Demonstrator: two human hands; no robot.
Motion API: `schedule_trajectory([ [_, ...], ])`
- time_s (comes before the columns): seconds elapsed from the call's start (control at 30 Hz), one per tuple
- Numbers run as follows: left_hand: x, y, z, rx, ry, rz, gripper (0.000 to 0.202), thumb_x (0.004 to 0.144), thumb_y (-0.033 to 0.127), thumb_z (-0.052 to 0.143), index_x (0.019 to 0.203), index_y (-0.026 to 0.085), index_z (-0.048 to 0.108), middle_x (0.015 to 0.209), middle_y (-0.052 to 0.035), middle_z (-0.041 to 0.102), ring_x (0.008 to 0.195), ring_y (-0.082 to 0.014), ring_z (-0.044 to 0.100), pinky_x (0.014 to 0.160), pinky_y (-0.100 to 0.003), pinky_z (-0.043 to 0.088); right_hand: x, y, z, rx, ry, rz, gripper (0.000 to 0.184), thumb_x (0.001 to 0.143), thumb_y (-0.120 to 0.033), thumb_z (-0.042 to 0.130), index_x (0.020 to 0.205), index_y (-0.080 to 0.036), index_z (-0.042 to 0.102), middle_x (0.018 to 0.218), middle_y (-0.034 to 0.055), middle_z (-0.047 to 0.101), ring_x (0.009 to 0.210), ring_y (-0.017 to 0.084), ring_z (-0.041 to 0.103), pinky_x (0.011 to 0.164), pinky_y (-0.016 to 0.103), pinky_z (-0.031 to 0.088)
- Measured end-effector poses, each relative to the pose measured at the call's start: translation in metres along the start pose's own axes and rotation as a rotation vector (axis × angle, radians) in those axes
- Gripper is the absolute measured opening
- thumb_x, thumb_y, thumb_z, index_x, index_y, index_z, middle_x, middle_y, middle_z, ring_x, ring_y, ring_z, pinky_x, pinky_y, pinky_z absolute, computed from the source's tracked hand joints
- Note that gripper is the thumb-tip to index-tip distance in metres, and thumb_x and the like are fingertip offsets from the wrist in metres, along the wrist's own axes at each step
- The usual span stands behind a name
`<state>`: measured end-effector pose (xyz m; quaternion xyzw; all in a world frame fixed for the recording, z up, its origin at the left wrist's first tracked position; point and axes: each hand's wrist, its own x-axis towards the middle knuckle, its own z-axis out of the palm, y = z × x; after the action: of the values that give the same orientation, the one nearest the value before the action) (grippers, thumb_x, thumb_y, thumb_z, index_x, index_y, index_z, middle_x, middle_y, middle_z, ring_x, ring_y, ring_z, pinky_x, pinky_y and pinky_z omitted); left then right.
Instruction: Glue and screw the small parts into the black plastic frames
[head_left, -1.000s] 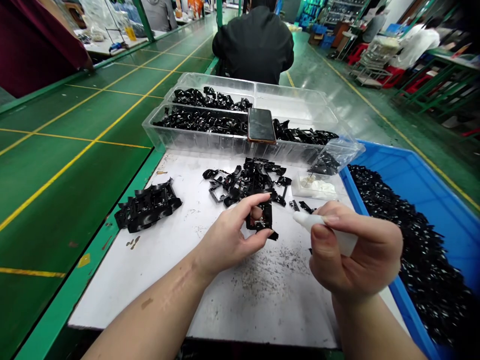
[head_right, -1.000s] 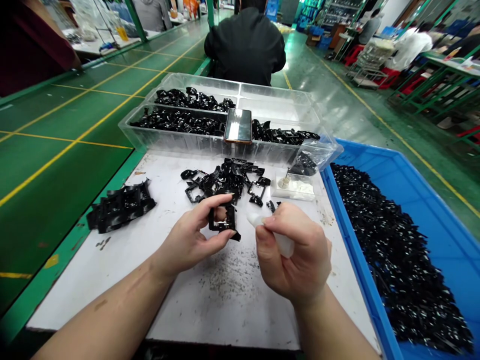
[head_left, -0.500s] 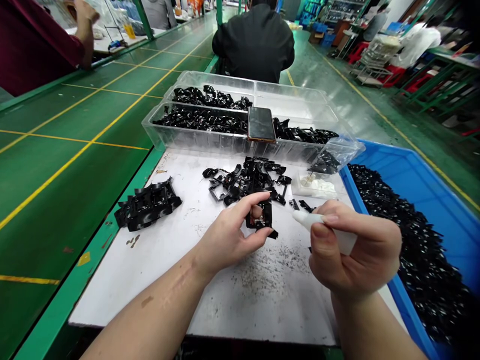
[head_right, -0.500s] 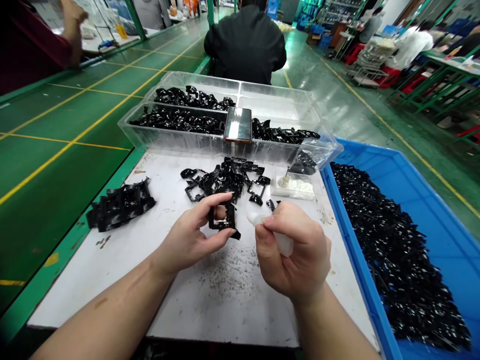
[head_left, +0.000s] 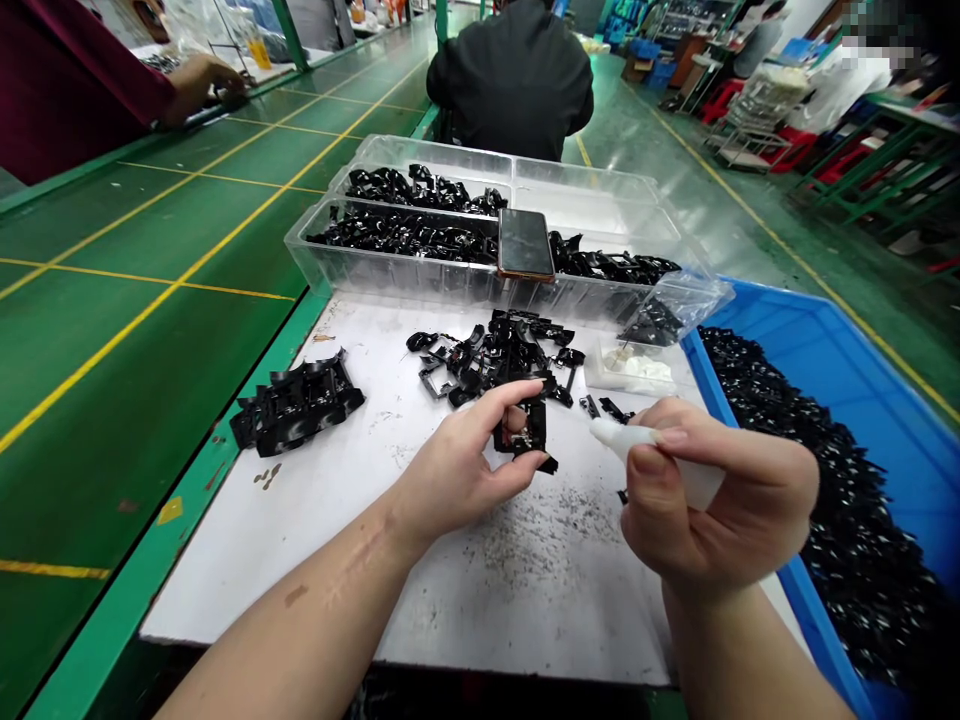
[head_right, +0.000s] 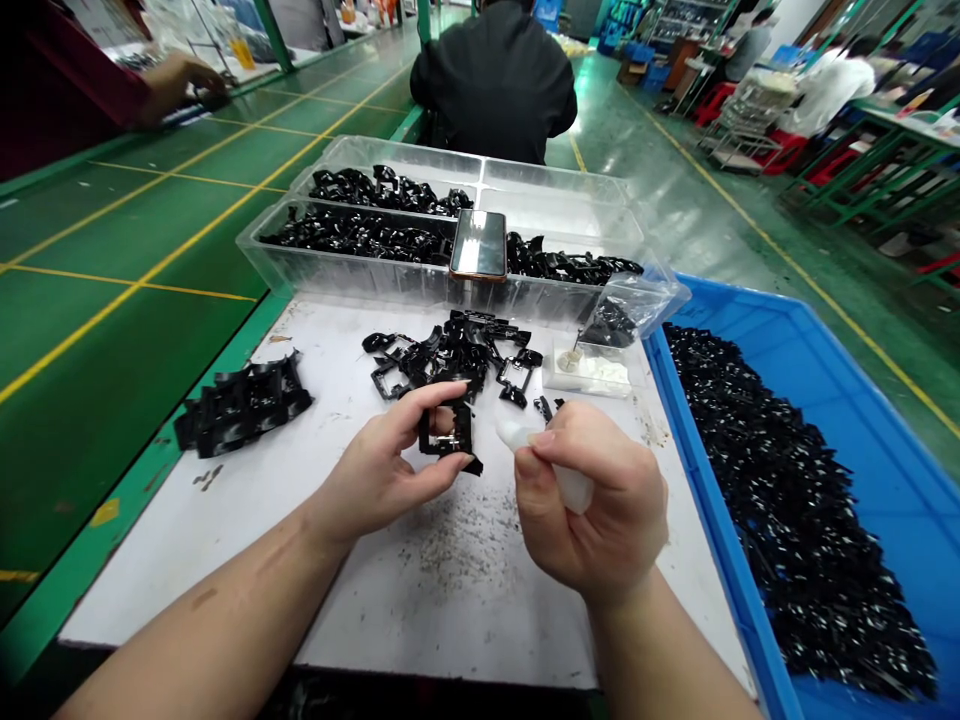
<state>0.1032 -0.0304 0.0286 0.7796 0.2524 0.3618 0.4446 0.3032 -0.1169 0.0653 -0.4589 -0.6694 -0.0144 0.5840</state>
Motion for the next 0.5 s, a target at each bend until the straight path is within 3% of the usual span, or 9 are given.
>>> schedule_trajectory([
  [0.3,0.0002,0.0005,-0.0005,-0.005,-0.009,0.004,0.063,0.093,0.016,0.075,0.151,0.027,0.054,0.104,0.0003,0.069,0.094,-0.0149,0.066,0.088,-0.028,0.058,0.0039,-0.0009,0.0012,0.028,0.024,-0.025,0.034,0.085,0.000,0.069,0.110,-0.022,0.070,0.073,-0.0023,0.063,0.054,0.014,0.052,0.056,0.035,0.045],
  [0.5,0.0002,-0.0002,-0.0001,-0.008,-0.013,0.012,0.062,0.093,0.016,0.075,0.151,0.026,0.053,0.104,0.0004,0.068,0.094,-0.0147,0.065,0.088,-0.029,0.057,0.0051,0.0000,0.0027,0.022,0.016,-0.027,0.031,0.088,-0.003,0.068,0.111,-0.024,0.069,0.072,-0.0036,0.062,0.053,0.013,0.051,0.056,0.035,0.044],
])
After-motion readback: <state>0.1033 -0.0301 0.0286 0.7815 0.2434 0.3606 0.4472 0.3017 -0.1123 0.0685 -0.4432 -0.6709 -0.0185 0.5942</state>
